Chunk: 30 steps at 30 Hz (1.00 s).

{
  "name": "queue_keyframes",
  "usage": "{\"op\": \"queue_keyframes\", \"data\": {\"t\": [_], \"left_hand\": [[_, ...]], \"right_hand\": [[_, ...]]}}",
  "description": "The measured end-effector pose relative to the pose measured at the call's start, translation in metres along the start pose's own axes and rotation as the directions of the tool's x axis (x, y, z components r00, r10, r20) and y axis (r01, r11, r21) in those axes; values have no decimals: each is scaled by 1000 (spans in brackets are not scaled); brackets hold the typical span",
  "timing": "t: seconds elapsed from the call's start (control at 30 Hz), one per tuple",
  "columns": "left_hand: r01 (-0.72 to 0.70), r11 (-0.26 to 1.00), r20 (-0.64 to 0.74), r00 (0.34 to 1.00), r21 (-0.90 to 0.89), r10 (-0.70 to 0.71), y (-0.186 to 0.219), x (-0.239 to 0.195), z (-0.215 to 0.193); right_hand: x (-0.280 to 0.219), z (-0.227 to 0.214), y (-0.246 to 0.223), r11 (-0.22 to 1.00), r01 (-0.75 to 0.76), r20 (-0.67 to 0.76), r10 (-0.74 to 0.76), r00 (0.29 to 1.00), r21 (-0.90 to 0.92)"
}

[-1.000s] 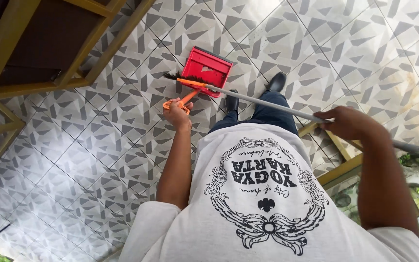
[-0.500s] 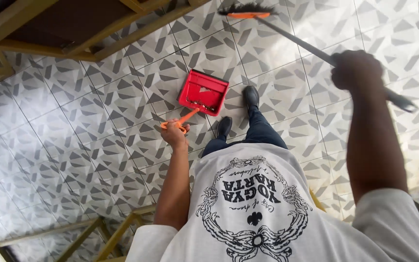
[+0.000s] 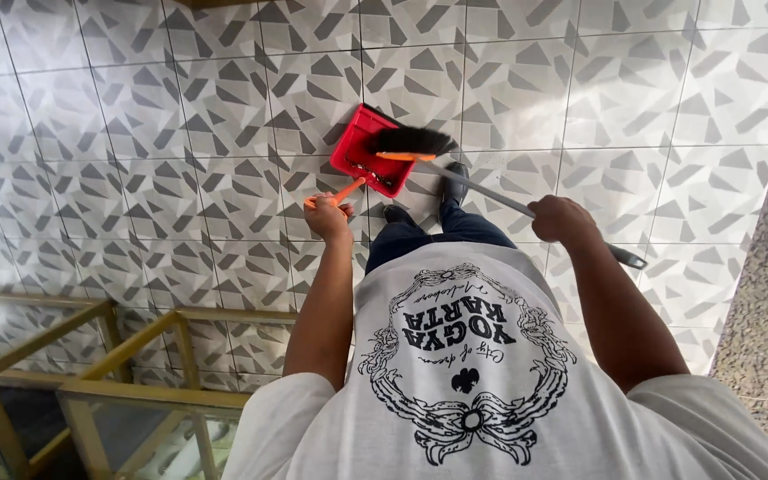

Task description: The person sweeps a tiled floor using a broom and dustpan, moving debris into the dustpan. The person walks around the area, sweeping under furniture and along walls, then deposits the collected debris into the dustpan.

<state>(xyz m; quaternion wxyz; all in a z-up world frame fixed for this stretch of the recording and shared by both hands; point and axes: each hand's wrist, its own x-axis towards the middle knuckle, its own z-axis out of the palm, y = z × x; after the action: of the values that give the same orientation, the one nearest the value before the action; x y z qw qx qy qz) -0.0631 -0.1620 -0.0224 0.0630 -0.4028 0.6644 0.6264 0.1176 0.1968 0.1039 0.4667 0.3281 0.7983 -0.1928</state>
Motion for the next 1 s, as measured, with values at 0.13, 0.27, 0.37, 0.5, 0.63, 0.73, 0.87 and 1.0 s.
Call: {"op": "queue_keyframes", "data": {"t": [0.13,0.27,0.37,0.5,0.63,0.73,0.87,1.0], "left_hand": [[-59,997,20,998,-54,60,-9,6,-9],[-84,988,33,996,-128,89,-7,-9,-18],[-82,983,1,996,-163,84,14,-30,-17],[-50,988,-46,998,-147,44,14,-36,-11],[-16,972,-100,995,-236,-8,5,-45,4],[-3,957,-167,985,-290,-48,1,-39,20],[16,936,-257,960,-352,-113,11,-56,33],[-19,934,-346,931,-358,-114,-4,-68,44]], "right_hand": [[-46,-51,-1,998,53,118,-51,992,-13],[-86,-105,-2,997,-6,37,9,999,-83],[-85,-148,-2,971,-1,-80,-18,997,-237],[49,-146,20,907,-10,-261,-110,959,-420],[162,-128,-5,941,72,-317,-182,931,-331],[184,-121,-32,942,146,-175,-205,963,-301],[128,-156,-51,906,315,150,-282,948,-283],[108,-224,-67,922,291,199,-245,949,-254]]}}
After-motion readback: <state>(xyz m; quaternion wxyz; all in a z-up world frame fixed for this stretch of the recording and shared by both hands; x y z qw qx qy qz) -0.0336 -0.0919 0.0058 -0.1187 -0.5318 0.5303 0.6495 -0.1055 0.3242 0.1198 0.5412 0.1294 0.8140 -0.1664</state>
